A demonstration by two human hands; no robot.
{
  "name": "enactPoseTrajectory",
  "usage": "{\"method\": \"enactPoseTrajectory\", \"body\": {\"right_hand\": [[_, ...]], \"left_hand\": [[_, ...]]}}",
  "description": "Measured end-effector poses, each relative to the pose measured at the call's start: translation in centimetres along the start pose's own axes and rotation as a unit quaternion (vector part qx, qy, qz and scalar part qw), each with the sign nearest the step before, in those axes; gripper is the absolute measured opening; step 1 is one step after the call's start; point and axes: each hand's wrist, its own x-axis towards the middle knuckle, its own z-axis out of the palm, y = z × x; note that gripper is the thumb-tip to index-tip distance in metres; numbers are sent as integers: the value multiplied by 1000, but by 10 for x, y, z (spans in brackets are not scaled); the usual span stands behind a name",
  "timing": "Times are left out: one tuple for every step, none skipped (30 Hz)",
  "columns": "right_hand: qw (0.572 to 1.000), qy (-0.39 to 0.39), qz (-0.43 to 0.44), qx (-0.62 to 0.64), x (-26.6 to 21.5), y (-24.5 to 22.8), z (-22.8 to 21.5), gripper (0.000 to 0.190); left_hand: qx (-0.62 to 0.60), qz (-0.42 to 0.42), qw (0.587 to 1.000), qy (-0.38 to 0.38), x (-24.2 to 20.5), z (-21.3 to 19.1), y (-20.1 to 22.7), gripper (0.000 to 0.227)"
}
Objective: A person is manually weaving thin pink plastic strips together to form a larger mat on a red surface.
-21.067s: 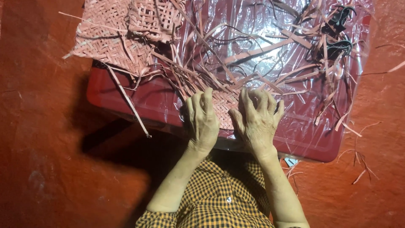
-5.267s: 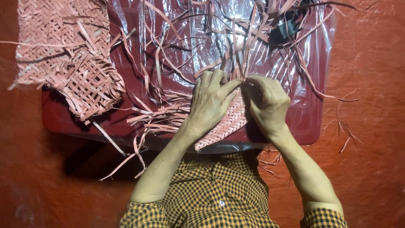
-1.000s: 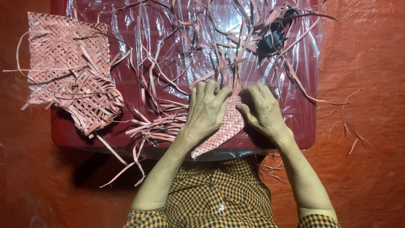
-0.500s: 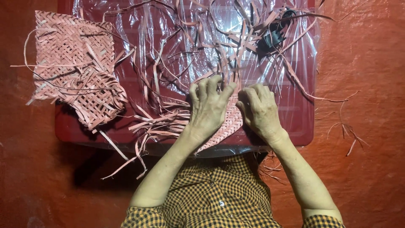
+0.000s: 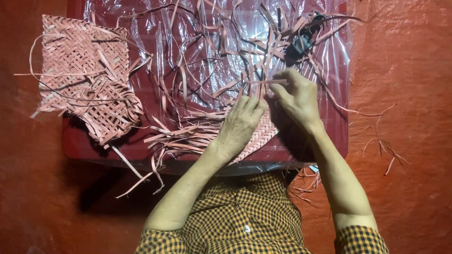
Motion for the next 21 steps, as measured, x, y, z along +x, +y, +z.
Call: {"method": "enactPoseTrajectory", "body": {"right_hand": [[1000,0,0,0,4,4,4,21],[1000,-3,12,-14,9,8,9,25],[999,-7,25,-29,14,12,13,29],[999,-8,25,-29,13,14,14,29],[998,-5,49,-37,12,17,14,22],[996,-2,73,-45,12,19,15,16],[996,-2,74,-45,9,12,10,16],[996,2,84,5,7,4,5,19],[994,7,94,55,5,-4,-1,21],[994,7,95,53,-2,-5,-2,21],[996,18,59,57,-9,-6,-2,17],[997,29,23,60,-16,-7,-3,13],[998,28,24,59,-23,0,1,13],[998,55,-5,37,-28,6,5,10],[996,81,-34,15,-34,12,8,9],[996,82,-33,15,-39,10,11,9],[992,100,-78,-9,-45,8,14,7],[985,118,-124,-34,-49,6,16,5],[985,118,-124,-34,-50,2,17,5],[977,127,-143,-89,-51,-1,18,6],[967,136,-162,-144,-53,-4,19,9]], "left_hand": [[0,0,1000,0,0,-2,0,24],[-2,-4,1000,-3,1,-4,0,26],[-4,-8,1000,-6,1,-6,0,27],[-4,-9,1000,-6,1,-6,0,27],[-9,-14,1000,-13,0,-5,0,28],[-13,-19,1000,-21,-1,-4,-1,30],[-14,-19,1000,-21,-2,-2,-2,30],[-21,-23,999,-24,-3,1,-2,30],[-27,-26,999,-27,-4,4,-3,29],[-29,-27,999,-27,-4,4,-3,29],[-36,-33,998,-30,-4,4,-3,29],[-42,-40,998,-33,-5,5,-3,28],[-43,-41,998,-33,-6,7,-4,28],[-69,-52,996,-34,-7,9,-6,29],[-95,-63,993,-36,-8,11,-7,30],[-95,-63,993,-36,-7,11,-8,30],[-126,-75,989,-34,-6,10,-8,29],[-157,-87,983,-32,-4,9,-9,29],[-157,-87,983,-32,-1,6,-7,29],[-185,-103,977,-27,1,3,-6,28],[-213,-120,969,-23,3,-1,-4,31]]}}
